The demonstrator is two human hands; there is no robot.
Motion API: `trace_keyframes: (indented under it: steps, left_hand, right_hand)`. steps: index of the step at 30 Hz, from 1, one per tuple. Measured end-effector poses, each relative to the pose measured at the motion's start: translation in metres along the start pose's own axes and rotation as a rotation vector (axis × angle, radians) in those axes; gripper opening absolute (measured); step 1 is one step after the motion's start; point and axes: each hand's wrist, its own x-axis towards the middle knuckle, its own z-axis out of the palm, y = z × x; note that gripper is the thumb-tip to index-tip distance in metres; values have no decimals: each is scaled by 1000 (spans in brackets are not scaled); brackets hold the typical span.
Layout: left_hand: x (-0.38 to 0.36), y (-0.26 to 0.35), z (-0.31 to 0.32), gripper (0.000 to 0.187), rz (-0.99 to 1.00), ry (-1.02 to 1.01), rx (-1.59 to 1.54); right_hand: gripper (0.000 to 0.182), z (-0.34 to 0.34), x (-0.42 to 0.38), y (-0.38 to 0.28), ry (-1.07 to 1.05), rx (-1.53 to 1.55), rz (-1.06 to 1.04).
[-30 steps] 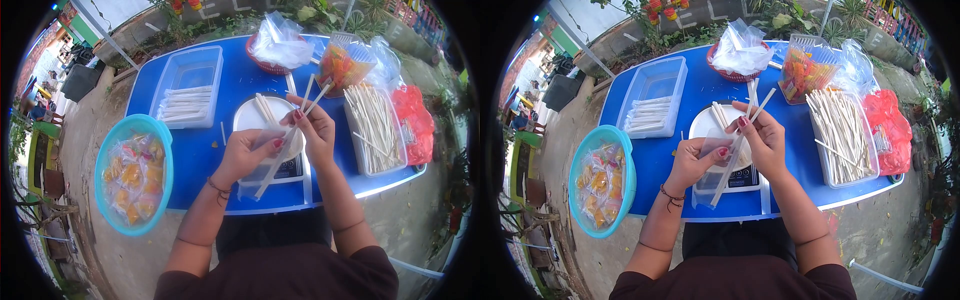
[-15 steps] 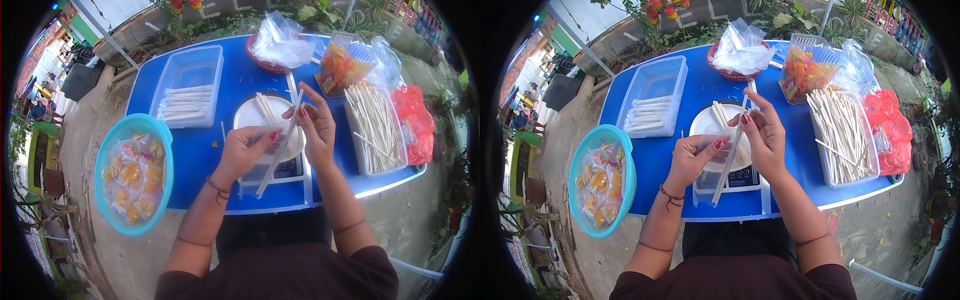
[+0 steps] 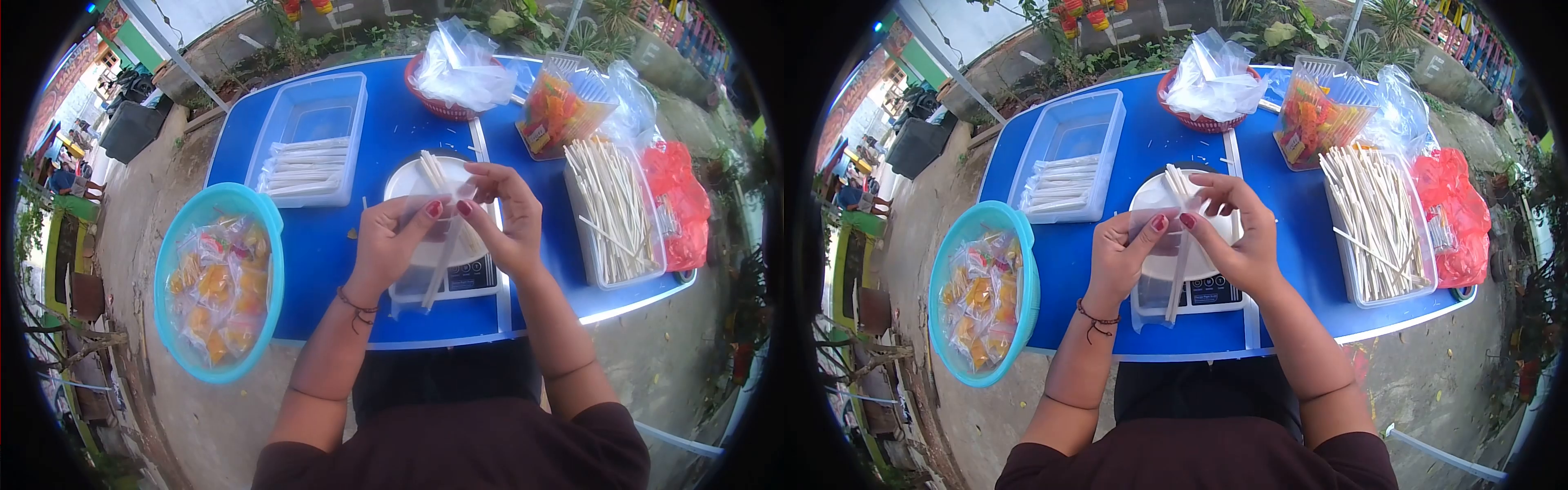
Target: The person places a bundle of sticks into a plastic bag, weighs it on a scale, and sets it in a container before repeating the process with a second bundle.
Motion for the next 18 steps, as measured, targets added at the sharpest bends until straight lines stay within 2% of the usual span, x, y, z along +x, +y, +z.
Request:
trace_keyframes:
  steps: [2,6,9,12,13,16,18]
  left_hand:
    - [1,-3,-2,24,-3,-5,18]
    - [-1,-1,-3,22,-17,-12,57]
    - [1,-3,-4,19,11,110,-19]
    - [3,-2,-4,17,12,200,-81]
    - [3,-1,-4,17,6,219,-93]
    - [4,-7,-8,16,-33,182,-130]
    - [6,-13,-12,15,-51,119,-303]
  right_hand:
    - [23,5,-5,-1,15,108,113]
    - [17,7,-3,-3,154,74,148]
    - [12,3,0,2,49,-345,177]
    - [25,8,-5,-5,-152,-847,98]
    - [29,10,-7,-4,-188,-918,100]
    - [23,15,-11,3,-190,-976,46]
    - [20,15,-13,8,-179,-942,31]
